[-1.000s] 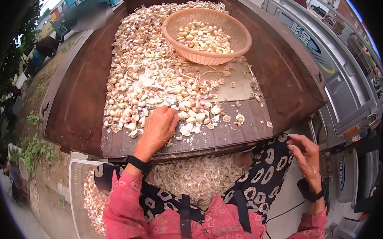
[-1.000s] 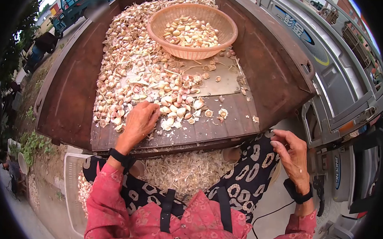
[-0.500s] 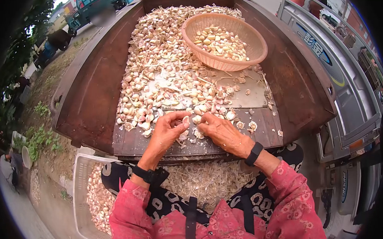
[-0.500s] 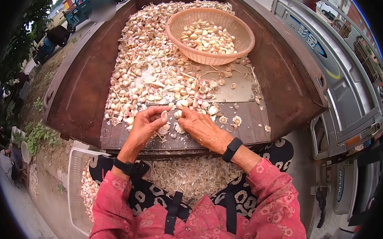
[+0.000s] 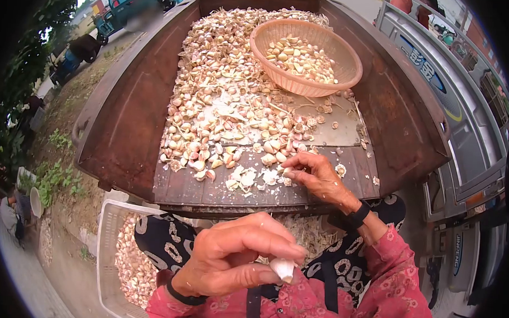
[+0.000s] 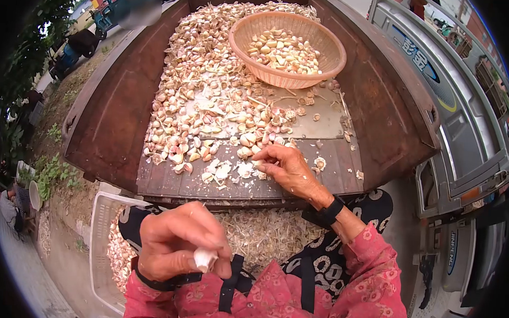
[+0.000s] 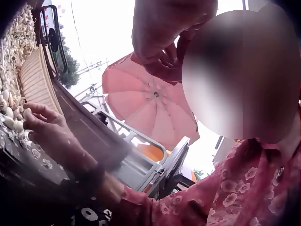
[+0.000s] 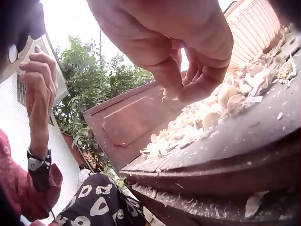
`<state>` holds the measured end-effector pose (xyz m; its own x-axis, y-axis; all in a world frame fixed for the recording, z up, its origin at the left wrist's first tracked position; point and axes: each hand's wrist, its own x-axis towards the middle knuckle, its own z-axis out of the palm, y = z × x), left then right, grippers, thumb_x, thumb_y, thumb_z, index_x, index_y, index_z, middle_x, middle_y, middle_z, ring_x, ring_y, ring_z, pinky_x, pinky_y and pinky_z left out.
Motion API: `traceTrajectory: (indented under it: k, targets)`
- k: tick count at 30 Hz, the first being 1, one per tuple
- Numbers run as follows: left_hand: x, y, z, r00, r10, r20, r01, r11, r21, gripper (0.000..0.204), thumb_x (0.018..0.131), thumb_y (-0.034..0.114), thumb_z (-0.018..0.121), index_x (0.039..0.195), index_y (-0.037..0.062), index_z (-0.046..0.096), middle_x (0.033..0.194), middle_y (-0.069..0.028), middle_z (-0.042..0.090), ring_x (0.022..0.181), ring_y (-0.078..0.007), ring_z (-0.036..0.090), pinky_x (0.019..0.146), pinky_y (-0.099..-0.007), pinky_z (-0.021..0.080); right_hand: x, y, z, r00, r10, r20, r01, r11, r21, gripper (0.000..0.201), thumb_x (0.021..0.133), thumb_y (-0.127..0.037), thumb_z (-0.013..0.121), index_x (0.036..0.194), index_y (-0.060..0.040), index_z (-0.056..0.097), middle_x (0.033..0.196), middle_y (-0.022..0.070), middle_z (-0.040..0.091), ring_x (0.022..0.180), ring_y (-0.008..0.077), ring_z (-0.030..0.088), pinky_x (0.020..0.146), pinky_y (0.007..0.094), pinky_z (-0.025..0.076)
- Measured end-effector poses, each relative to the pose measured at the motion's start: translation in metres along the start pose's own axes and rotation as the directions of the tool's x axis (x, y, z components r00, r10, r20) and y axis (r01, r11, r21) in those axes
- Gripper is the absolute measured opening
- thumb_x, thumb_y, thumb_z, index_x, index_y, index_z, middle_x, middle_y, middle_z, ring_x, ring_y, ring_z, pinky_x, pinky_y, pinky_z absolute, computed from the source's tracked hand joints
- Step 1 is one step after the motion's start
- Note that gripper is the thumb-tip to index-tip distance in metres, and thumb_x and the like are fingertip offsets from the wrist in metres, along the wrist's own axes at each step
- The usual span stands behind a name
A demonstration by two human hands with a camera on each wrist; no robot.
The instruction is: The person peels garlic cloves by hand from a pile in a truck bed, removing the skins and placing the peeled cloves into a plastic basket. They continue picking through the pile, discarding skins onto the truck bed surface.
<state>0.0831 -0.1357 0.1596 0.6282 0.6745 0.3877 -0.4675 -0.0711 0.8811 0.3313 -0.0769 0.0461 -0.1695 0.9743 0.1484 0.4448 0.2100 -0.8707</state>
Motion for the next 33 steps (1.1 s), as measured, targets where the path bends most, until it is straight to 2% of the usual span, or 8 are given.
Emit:
traceTrajectory:
  k: [5, 14, 20, 22, 25, 27, 30, 33]
  targets:
    - [0.007, 0.041, 0.030, 0.792, 0.407, 0.455, -0.285, 0.905, -0.315, 0.021, 0.089, 0.002, 0.068, 0.105, -0.0117, 0.067, 0.093, -0.0209, 0.068, 0.083, -0.0304, 0.068, 0.071, -0.0378, 0.054, -0.006, 0.005, 0.002, 0.978, 0.197, 0.068, -0.208, 0.915, 0.345, 0.014, 0.090, -0.010, 0.070, 0.102, -0.0030, 0.069, 0.089, -0.0045, 0.063, 0.079, 0.0035, 0.055, 0.071, 0.0207, 0.047]
    - [0.002, 0.049, 0.064, 0.944, 0.306, 0.121, -0.282, 0.941, -0.185, 0.007, 0.082, -0.007, 0.070, 0.085, -0.0140, 0.069, 0.081, -0.0233, 0.067, 0.073, -0.0300, 0.068, 0.063, -0.0335, 0.055, -0.010, -0.004, -0.008, 0.975, 0.211, 0.061, -0.207, 0.786, 0.582, 0.023, 0.091, -0.010, 0.070, 0.112, -0.0003, 0.068, 0.094, 0.0024, 0.068, 0.083, 0.0072, 0.062, 0.071, 0.0220, 0.052]
    - [0.037, 0.015, 0.028, 0.875, 0.466, 0.133, -0.465, 0.730, 0.501, 0.017, 0.090, 0.012, 0.067, 0.097, -0.0014, 0.058, 0.086, -0.0143, 0.059, 0.051, -0.0182, 0.060, 0.048, -0.0237, 0.052, -0.021, -0.008, -0.021, 0.969, 0.225, 0.100, -0.227, 0.661, 0.715, 0.027, 0.093, -0.008, 0.068, 0.116, 0.0053, 0.065, 0.101, 0.0115, 0.069, 0.084, 0.0141, 0.068, 0.076, 0.0264, 0.058]
    - [0.056, 0.011, 0.003, 0.845, 0.492, -0.211, -0.285, 0.747, 0.601, 0.025, 0.092, 0.010, 0.068, 0.113, -0.0026, 0.062, 0.106, -0.0196, 0.060, 0.075, -0.0182, 0.067, 0.062, -0.0212, 0.054, -0.029, -0.012, -0.029, 0.961, 0.244, 0.128, -0.250, 0.573, 0.780, 0.029, 0.093, -0.006, 0.066, 0.119, 0.0063, 0.063, 0.102, 0.0125, 0.069, 0.084, 0.0162, 0.069, 0.076, 0.0271, 0.059]
    - [0.118, 0.002, -0.026, 0.740, 0.638, -0.214, -0.303, 0.599, 0.741, 0.033, 0.096, 0.007, 0.062, 0.127, -0.0023, 0.058, 0.114, -0.0158, 0.067, 0.075, -0.0098, 0.061, 0.056, -0.0184, 0.044, -0.042, -0.031, -0.045, 0.973, 0.166, 0.160, -0.222, 0.486, 0.845, 0.027, 0.093, -0.005, 0.066, 0.116, 0.0072, 0.062, 0.102, 0.0147, 0.069, 0.087, 0.0186, 0.070, 0.077, 0.0289, 0.059]
    - [0.171, -0.014, -0.048, 0.817, 0.563, -0.124, -0.358, 0.663, 0.658, 0.037, 0.090, 0.005, 0.071, 0.125, 0.0006, 0.062, 0.115, -0.0093, 0.062, 0.083, -0.0108, 0.065, 0.062, -0.0190, 0.051, -0.053, -0.057, -0.059, 0.971, 0.088, 0.220, -0.237, 0.384, 0.892, 0.026, 0.091, -0.004, 0.068, 0.113, 0.0084, 0.062, 0.102, 0.0168, 0.068, 0.086, 0.0199, 0.070, 0.076, 0.0305, 0.060]
    - [0.214, -0.056, -0.074, 0.977, 0.205, -0.060, -0.100, 0.689, 0.718, 0.074, 0.091, 0.009, 0.069, 0.153, 0.0026, 0.028, 0.154, -0.0181, 0.034, 0.124, -0.0260, 0.056, 0.088, -0.0306, 0.056, -0.061, -0.092, -0.064, 0.946, -0.300, 0.123, -0.057, 0.219, 0.974, 0.024, 0.088, -0.003, 0.072, 0.107, 0.0089, 0.065, 0.105, 0.0208, 0.067, 0.103, 0.0260, 0.065, 0.090, 0.0367, 0.052]
    - [0.193, -0.085, -0.113, 0.984, 0.048, -0.174, 0.114, 0.584, 0.803, 0.049, 0.092, 0.011, 0.068, 0.137, 0.0016, 0.052, 0.133, -0.0157, 0.057, 0.112, -0.0207, 0.062, 0.083, -0.0302, 0.056, -0.060, -0.109, -0.063, 0.828, -0.560, 0.017, 0.049, 0.102, 0.994, 0.024, 0.086, -0.006, 0.075, 0.104, 0.0085, 0.069, 0.101, 0.0187, 0.070, 0.090, 0.0300, 0.068, 0.078, 0.0362, 0.053]
